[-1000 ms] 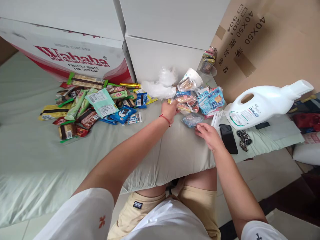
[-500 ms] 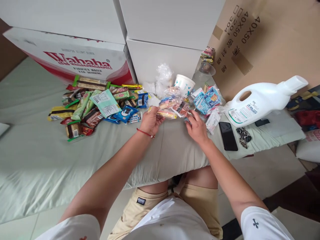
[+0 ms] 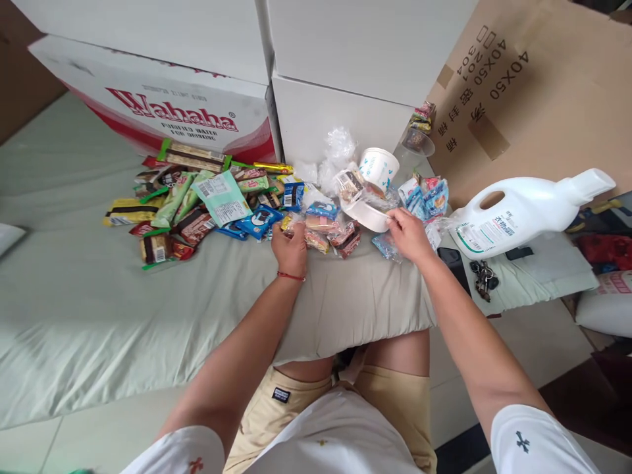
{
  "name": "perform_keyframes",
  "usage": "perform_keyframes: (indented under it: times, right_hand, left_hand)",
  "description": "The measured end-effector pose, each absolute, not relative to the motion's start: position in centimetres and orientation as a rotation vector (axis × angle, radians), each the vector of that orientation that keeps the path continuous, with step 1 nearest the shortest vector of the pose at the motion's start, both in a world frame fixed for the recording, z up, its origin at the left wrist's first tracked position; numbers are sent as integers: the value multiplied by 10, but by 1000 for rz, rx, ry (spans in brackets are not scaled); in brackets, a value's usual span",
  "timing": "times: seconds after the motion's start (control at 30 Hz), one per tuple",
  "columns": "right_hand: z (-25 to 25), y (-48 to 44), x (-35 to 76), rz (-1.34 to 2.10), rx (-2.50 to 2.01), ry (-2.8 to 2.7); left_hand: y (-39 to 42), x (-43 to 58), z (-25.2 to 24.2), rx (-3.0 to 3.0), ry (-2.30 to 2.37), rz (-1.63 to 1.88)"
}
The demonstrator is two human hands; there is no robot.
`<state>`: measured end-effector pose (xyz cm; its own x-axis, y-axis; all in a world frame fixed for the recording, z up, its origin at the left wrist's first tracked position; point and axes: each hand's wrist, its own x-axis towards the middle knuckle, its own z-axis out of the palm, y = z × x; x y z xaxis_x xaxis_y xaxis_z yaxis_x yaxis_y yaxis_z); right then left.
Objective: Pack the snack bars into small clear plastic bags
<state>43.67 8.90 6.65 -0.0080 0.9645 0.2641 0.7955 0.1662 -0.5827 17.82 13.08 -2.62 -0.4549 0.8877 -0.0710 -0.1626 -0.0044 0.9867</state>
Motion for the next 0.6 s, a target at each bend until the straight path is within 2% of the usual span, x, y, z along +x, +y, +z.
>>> perform_keyframes:
  times: [0.13,0.23,0.37,0.6]
  right_hand:
    - [86,95,436,893,-1453,-1138]
    - [96,97,432,1088,-1288,-774]
    - [104,86,423,1215,-1215,-665]
    - [116,62,419,1201,-1083,-394]
  left_hand:
    - [136,170,-28,805,1490,1529]
    - [134,171,-30,858,1422,1503]
    - [133,170,-39,983,1451,1503]
    - [138,166,-46,1157,1666,1524]
